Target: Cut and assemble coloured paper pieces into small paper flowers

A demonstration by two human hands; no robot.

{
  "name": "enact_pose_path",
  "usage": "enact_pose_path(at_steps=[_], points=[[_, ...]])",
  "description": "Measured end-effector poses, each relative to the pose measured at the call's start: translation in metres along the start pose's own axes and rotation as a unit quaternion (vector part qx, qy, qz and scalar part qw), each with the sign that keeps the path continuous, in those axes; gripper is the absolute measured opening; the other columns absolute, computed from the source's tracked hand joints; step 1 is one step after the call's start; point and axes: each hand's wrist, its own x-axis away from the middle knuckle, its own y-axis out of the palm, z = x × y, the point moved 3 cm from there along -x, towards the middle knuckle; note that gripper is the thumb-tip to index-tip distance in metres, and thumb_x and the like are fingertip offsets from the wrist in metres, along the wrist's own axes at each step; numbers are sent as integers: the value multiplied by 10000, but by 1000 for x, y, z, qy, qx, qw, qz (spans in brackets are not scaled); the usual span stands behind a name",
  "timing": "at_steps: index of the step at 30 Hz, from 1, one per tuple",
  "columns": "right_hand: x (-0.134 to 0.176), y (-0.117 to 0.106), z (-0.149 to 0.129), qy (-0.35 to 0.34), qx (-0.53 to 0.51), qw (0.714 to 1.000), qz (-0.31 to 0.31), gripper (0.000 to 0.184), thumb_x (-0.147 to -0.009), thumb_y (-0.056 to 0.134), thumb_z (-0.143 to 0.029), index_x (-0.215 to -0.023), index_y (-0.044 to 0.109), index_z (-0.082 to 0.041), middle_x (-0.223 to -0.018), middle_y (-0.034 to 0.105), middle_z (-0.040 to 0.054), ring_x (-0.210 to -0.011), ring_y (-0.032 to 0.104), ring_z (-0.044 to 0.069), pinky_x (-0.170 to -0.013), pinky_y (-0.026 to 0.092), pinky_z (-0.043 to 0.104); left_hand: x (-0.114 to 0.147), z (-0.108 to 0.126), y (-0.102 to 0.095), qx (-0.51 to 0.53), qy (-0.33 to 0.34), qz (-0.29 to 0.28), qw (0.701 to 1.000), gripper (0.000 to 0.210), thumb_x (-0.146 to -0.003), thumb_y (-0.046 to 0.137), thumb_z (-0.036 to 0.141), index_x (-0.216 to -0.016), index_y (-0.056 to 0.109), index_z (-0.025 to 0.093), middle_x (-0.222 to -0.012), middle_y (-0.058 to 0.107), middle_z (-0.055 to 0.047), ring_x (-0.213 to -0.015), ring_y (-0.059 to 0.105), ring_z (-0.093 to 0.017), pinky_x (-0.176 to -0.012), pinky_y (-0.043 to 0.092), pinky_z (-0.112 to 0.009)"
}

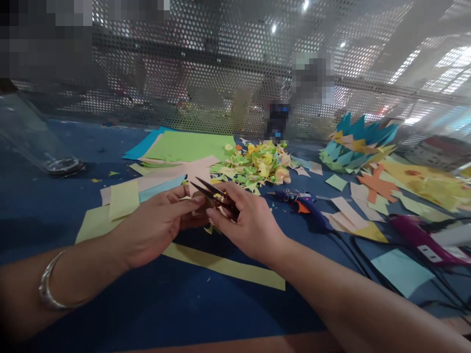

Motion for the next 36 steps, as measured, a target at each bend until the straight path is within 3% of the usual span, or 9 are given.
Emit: enact_pose_path(at_steps=[13,19,25,31,36], points=[[2,3,-5,10,-1,1000,-11,285,-865,660,-274,-1138,587,-242,-753,598,-23,-610,518,128,-574,435,262,3,1,1,-18,26,-21,999,107,-821,724,230,-809,630,181,-870,743,-57,-768,677,-177,-800,522,-332],[4,-5,-4,-6,13,999,45,198,-944,598,-376,-1090,623,-244,-808,619,9,-677,550,152,-647,456,289,3,6,-1,-29,49,12,998,129,-830,723,233,-785,609,192,-886,749,-53,-835,720,-209,-813,511,-326],[2,-6,2,37,-70,997,20,238,-966,568,-451,-1032,628,-231,-835,606,15,-718,529,158,-670,431,304,2,9,-5,-21,54,42,997,111,-819,728,205,-755,639,191,-879,734,-40,-807,701,-184,-743,491,-278],[0,-3,2,68,-164,984,-12,287,-941,605,-494,-897,577,-212,-791,506,-6,-716,452,140,-654,387,284,2,6,-7,-48,66,16,997,89,-840,706,267,-795,660,206,-906,732,-43,-904,669,-200,-802,465,-299],[0,1,4,94,-237,966,-38,321,-939,596,-535,-913,587,-215,-686,390,-44,-569,323,106,-515,297,262,3,7,-6,-25,64,17,998,50,-844,702,242,-827,692,196,-864,709,-33,-858,635,-180,-802,458,-277]])
